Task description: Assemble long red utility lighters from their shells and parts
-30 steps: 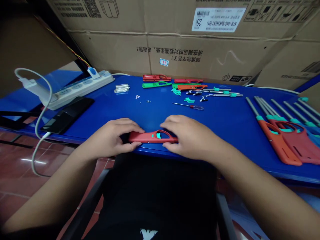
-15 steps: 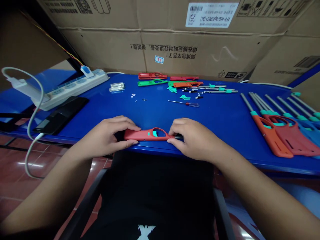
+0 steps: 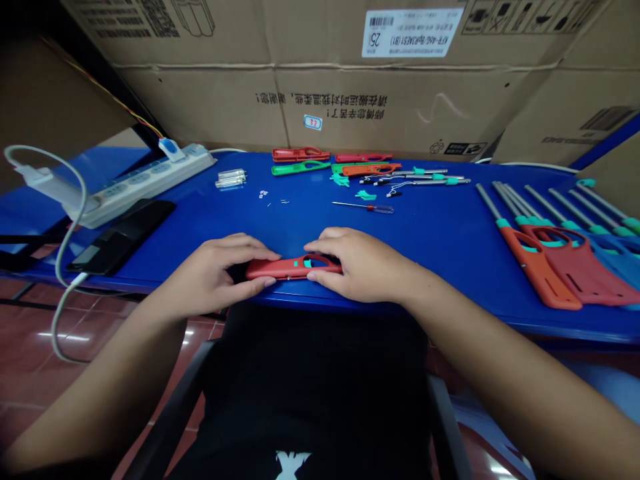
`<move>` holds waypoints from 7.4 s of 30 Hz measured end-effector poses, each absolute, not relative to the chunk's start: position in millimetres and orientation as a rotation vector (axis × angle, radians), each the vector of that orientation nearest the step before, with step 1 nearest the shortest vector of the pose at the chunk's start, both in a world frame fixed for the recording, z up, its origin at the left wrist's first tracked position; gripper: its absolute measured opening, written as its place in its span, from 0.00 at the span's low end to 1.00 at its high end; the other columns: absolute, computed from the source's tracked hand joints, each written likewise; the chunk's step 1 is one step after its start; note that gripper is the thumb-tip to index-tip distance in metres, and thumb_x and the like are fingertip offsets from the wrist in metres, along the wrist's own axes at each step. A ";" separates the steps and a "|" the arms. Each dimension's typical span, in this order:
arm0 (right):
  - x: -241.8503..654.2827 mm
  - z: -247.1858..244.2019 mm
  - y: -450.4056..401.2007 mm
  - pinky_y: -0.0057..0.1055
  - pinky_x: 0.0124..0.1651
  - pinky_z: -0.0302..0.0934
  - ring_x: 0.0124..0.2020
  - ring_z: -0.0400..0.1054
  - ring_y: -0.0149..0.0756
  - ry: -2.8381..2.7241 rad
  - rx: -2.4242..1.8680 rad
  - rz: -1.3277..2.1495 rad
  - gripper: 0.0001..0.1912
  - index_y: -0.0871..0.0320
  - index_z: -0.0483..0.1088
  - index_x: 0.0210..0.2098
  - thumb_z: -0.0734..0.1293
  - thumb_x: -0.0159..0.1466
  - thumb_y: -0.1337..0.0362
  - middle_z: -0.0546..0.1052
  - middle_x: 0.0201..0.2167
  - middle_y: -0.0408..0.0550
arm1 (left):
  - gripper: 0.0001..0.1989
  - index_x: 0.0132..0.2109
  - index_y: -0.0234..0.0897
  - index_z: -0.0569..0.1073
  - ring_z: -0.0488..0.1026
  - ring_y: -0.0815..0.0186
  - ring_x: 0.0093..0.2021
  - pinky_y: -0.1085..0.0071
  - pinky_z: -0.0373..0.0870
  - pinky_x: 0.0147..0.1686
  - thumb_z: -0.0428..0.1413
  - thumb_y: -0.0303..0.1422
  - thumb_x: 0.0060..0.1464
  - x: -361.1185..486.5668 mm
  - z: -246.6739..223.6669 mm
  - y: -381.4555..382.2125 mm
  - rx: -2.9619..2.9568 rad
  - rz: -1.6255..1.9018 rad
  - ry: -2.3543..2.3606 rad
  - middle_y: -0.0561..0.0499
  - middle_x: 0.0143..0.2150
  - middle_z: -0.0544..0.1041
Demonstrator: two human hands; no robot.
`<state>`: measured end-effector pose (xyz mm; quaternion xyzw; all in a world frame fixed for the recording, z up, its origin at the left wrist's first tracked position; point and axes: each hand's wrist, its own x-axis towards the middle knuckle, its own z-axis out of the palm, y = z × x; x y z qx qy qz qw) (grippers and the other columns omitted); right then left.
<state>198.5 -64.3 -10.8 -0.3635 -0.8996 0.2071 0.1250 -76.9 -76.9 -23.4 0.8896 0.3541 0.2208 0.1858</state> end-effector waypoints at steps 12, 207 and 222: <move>199.3 -17.5 -64.6 0.38 0.51 0.66 0.49 0.72 0.43 -2.576 -1.028 0.537 0.22 0.56 0.74 0.56 0.70 0.64 0.57 0.77 0.50 0.53 | 0.17 0.54 0.37 0.76 0.75 0.64 0.43 0.69 0.72 0.43 0.59 0.39 0.61 -78.9 -25.7 -81.1 2.471 0.689 1.015 0.47 0.46 0.77; 230.0 -30.8 -97.0 0.36 0.44 0.66 0.40 0.71 0.38 -2.466 -1.050 0.354 0.11 0.57 0.79 0.45 0.64 0.70 0.65 0.80 0.38 0.50 | 0.18 0.60 0.40 0.74 0.71 0.61 0.45 0.62 0.68 0.47 0.53 0.33 0.66 -53.4 -36.7 -85.4 2.713 0.623 0.990 0.46 0.50 0.78; 229.1 -22.9 -100.2 0.35 0.42 0.67 0.40 0.73 0.37 -2.456 -1.120 0.296 0.13 0.55 0.78 0.48 0.62 0.70 0.64 0.78 0.41 0.48 | 0.17 0.59 0.38 0.75 0.72 0.62 0.43 0.64 0.68 0.46 0.53 0.35 0.67 -53.1 -35.2 -84.9 2.648 0.675 0.965 0.46 0.48 0.79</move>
